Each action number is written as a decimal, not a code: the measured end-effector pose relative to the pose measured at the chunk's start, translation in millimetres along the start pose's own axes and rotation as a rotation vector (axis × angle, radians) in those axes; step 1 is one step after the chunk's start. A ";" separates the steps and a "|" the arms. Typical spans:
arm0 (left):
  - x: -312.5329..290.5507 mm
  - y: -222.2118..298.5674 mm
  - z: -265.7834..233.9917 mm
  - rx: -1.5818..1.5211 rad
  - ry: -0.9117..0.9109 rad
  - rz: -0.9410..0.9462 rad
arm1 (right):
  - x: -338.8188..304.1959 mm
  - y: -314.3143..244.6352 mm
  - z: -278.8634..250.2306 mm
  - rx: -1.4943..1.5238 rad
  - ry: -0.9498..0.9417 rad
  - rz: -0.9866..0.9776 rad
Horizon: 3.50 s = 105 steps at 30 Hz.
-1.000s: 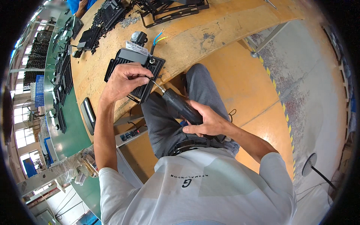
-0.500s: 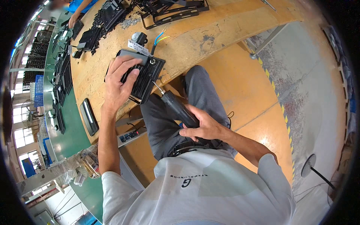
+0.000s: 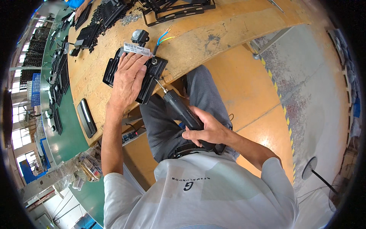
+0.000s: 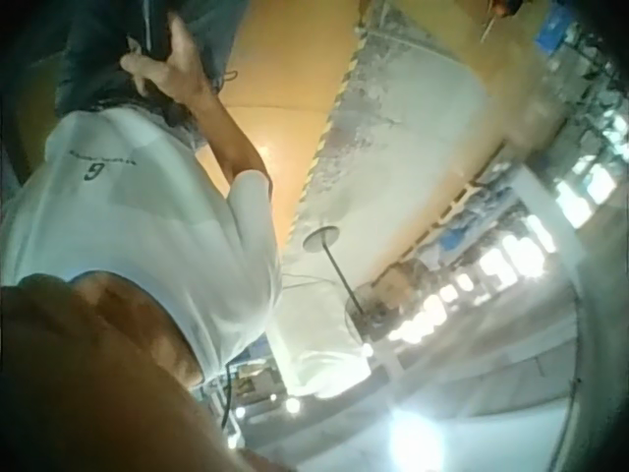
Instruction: Assembling electronic components using an electric screwdriver at a factory workbench.
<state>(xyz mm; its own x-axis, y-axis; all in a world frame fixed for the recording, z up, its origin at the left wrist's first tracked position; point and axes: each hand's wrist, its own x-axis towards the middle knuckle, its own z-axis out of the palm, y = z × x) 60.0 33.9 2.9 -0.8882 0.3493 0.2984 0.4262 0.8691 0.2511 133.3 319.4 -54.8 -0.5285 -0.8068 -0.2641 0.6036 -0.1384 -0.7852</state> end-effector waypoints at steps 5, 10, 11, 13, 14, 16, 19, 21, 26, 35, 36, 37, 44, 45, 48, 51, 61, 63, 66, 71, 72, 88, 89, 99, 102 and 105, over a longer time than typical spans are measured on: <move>1.5 -0.4 2.1 -0.032 0.016 0.002 | -3.4 -13.7 -6.0 -0.006 -0.007 0.096; 2.3 0.8 -0.1 -0.086 0.042 -0.005 | -5.1 -38.0 -17.7 -0.012 -0.062 0.168; 2.3 0.4 -1.4 -0.121 0.022 -0.030 | -5.7 -44.0 -21.6 -0.013 -0.058 0.172; 2.2 -1.3 -0.4 -0.163 0.002 -0.057 | -5.3 -61.4 -28.4 -0.083 -0.087 0.257; 1.7 -2.1 0.9 -0.185 0.013 -0.057 | -5.0 -76.7 -27.8 -0.119 -0.089 0.314; 2.0 -3.1 1.8 -0.217 0.027 -0.062 | -5.5 -97.0 -27.2 -0.166 -0.076 0.368; 3.0 -1.2 0.2 -0.273 0.004 -0.098 | -3.4 -110.1 -27.6 -0.229 -0.059 0.449; 2.9 -2.5 2.5 -0.249 0.027 -0.085 | -0.6 -114.1 -30.2 -0.319 -0.064 0.453; 1.6 -3.1 0.5 -0.300 0.017 -0.108 | 2.4 -126.4 -21.5 -0.435 -0.043 0.517; 1.0 -8.0 -0.8 -0.389 -0.034 -0.150 | 6.1 -131.5 -5.5 -0.620 -0.004 0.502; 2.5 -7.4 -1.2 -0.378 -0.029 -0.140 | 5.8 -131.0 -4.2 -0.627 0.004 0.492; 4.2 -6.7 -1.9 -0.366 -0.025 -0.128 | 5.6 -130.6 -3.0 -0.632 0.002 0.485; -2.4 -9.4 -18.9 -0.340 -0.024 -0.040 | 8.3 -116.1 -1.9 -0.855 -0.035 0.346; -2.6 -12.3 -17.5 -0.376 -0.027 -0.035 | 10.6 -110.6 -5.2 -1.069 -0.026 0.220; 8.3 -5.1 5.3 -0.332 0.016 -0.017 | -7.1 -85.3 -17.8 -1.694 0.189 -0.250; 8.2 5.7 25.8 -0.229 0.147 -0.152 | -28.8 -92.1 -13.5 -1.789 0.173 -0.153; -40.3 56.1 -74.1 -0.656 0.669 -0.187 | -53.7 -11.4 -31.9 -1.234 -0.010 0.032; -83.8 85.2 -118.3 -0.890 0.731 -0.461 | -34.5 -7.6 -15.3 -1.206 -0.130 0.034; -160.0 124.4 -134.1 -0.984 1.029 -0.455 | -12.8 -0.5 1.4 -1.199 -0.243 0.117; -283.9 199.1 -172.1 -0.525 1.230 -0.776 | 4.3 21.7 5.8 -1.184 -0.407 0.012; -313.3 205.2 -179.3 -0.294 1.192 -0.860 | 5.2 24.7 7.1 -1.183 -0.439 0.055; -602.1 264.1 -96.5 0.720 0.612 -1.385 | 47.7 79.3 51.3 -1.238 -0.648 0.132; -616.4 288.5 -96.6 0.677 0.618 -1.511 | 51.0 79.7 55.2 -1.249 -0.662 0.134; -691.6 618.0 -20.3 2.035 0.581 -2.907 | 76.6 106.0 52.3 -1.185 -0.833 0.217; -650.1 525.0 -51.9 1.361 1.420 -1.985 | 72.7 100.4 66.5 -1.142 -0.860 0.256; -548.8 375.0 -100.2 0.596 1.669 -1.499 | 71.0 91.2 73.4 -1.045 -0.833 0.317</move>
<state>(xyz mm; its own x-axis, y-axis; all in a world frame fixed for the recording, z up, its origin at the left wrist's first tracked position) 724.5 133.0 25.6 0.5762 -0.6221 0.5301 -0.5139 0.2287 0.8268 194.6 207.4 -104.1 0.2814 -0.8769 -0.3896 -0.2918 0.3086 -0.9053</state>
